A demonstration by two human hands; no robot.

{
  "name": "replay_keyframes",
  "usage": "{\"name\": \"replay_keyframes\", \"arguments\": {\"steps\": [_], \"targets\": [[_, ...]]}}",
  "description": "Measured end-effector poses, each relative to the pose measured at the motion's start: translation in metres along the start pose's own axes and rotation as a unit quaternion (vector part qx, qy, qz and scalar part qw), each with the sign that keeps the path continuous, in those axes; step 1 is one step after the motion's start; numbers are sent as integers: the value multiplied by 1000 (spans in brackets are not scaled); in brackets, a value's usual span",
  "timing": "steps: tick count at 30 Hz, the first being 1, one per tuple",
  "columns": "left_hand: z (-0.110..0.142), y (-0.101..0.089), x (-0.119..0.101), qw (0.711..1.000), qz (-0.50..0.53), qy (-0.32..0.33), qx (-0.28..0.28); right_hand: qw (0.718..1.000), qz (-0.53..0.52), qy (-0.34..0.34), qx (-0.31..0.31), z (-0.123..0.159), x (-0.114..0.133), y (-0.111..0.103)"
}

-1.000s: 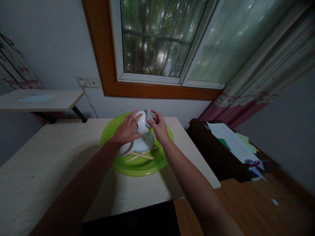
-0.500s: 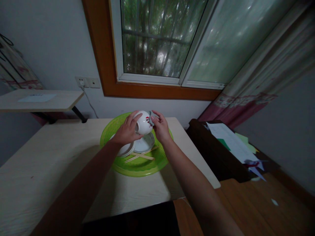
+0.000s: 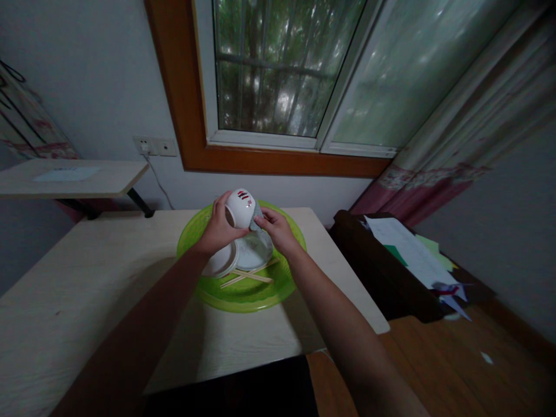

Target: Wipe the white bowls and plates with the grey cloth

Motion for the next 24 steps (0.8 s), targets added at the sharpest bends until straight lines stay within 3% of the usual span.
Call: {"name": "replay_keyframes", "arguments": {"steps": [7, 16, 20, 24], "targets": [[-1, -2, 7, 977, 199, -76, 22, 998, 60, 0, 37, 1, -2, 2], [-2, -1, 3, 959, 267, -76, 49, 980, 191, -49, 10, 3, -1, 5], [-1, 3, 3, 932, 340, -107, 67, 941, 325, -92, -6, 5, 7, 7], [-1, 6, 7, 908, 389, -151, 46, 865, 480, -131, 61, 8, 14, 21]]}}
Point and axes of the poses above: each hand's wrist, its own z-axis away from the middle knuckle, its own y-axis out of the palm, x = y × z, the point moved 4 cm from there along -z, towards the middle knuckle, and after that the axes turned 15 degrees about x, right-handed, at the moved point
